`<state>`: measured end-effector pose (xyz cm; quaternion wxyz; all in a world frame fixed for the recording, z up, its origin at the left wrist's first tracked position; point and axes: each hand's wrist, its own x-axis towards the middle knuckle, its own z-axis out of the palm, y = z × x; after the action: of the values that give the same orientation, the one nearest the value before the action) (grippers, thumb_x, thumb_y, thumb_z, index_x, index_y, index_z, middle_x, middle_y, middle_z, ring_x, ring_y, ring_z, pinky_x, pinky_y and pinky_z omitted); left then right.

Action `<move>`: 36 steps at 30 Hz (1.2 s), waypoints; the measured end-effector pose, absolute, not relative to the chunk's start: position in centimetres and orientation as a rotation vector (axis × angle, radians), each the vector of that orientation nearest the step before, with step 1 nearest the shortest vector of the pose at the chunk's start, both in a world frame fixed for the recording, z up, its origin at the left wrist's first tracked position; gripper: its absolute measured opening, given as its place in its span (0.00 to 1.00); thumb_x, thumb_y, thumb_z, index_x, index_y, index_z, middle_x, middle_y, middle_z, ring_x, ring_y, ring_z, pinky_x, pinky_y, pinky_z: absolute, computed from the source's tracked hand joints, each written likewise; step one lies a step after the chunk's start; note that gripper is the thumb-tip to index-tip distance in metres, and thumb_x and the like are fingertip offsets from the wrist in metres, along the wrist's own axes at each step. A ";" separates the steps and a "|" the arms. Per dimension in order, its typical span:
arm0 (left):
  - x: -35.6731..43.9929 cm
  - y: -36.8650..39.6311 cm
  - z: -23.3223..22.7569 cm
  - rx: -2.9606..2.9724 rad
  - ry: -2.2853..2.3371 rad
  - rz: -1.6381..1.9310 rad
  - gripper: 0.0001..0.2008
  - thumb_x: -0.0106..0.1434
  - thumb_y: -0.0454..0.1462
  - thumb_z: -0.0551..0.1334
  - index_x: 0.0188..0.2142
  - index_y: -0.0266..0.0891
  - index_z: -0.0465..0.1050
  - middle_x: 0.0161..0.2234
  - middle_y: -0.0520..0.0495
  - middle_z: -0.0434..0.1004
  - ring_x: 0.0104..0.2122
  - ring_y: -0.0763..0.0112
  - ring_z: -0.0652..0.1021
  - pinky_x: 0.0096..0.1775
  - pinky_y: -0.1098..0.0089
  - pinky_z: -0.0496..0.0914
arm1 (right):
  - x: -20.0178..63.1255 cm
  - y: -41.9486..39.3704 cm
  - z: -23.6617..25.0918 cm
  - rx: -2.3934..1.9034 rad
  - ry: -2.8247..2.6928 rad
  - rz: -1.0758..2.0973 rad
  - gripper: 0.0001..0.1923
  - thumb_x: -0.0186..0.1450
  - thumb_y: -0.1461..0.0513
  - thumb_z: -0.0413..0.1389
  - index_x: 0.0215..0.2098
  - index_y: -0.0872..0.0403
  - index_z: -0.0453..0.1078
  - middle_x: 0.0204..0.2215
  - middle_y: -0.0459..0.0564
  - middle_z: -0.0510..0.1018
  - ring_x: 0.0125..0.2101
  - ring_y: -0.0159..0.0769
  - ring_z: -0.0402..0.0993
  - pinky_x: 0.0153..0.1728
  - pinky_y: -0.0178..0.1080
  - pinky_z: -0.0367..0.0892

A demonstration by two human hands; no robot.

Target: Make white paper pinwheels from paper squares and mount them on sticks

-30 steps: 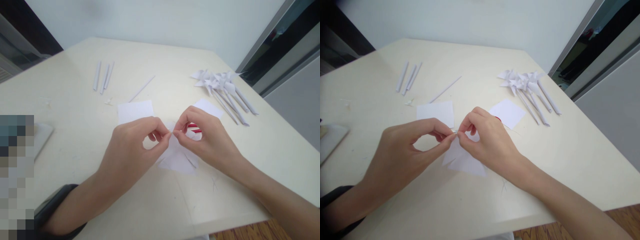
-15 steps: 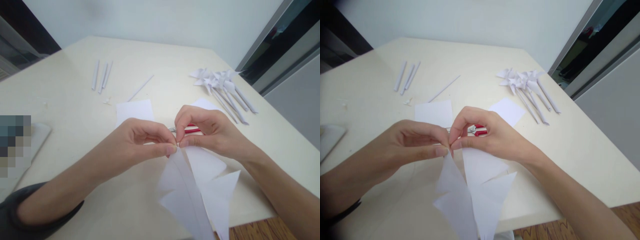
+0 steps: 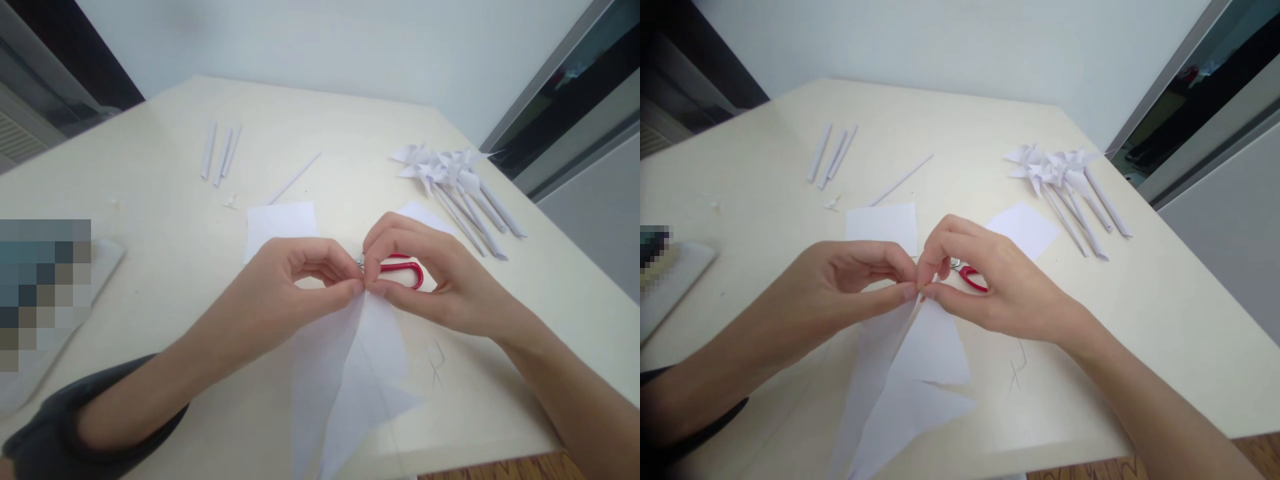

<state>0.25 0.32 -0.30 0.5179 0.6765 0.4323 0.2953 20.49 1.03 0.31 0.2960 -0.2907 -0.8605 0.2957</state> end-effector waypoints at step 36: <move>-0.6 1.6 -1.6 1.326 1.186 0.983 0.04 0.58 0.39 0.64 0.33 0.43 0.72 0.31 0.55 0.77 0.29 0.75 0.74 0.29 0.78 0.65 | 20.8 2.0 -0.9 -1.282 -2.078 1.097 0.13 0.65 0.52 0.52 0.37 0.53 0.68 0.38 0.48 0.72 0.34 0.32 0.70 0.32 0.35 0.65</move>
<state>-0.59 1.61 -1.58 0.5263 0.5547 0.4961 0.4113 20.80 1.99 -0.94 0.2302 -0.4661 -0.7555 0.3988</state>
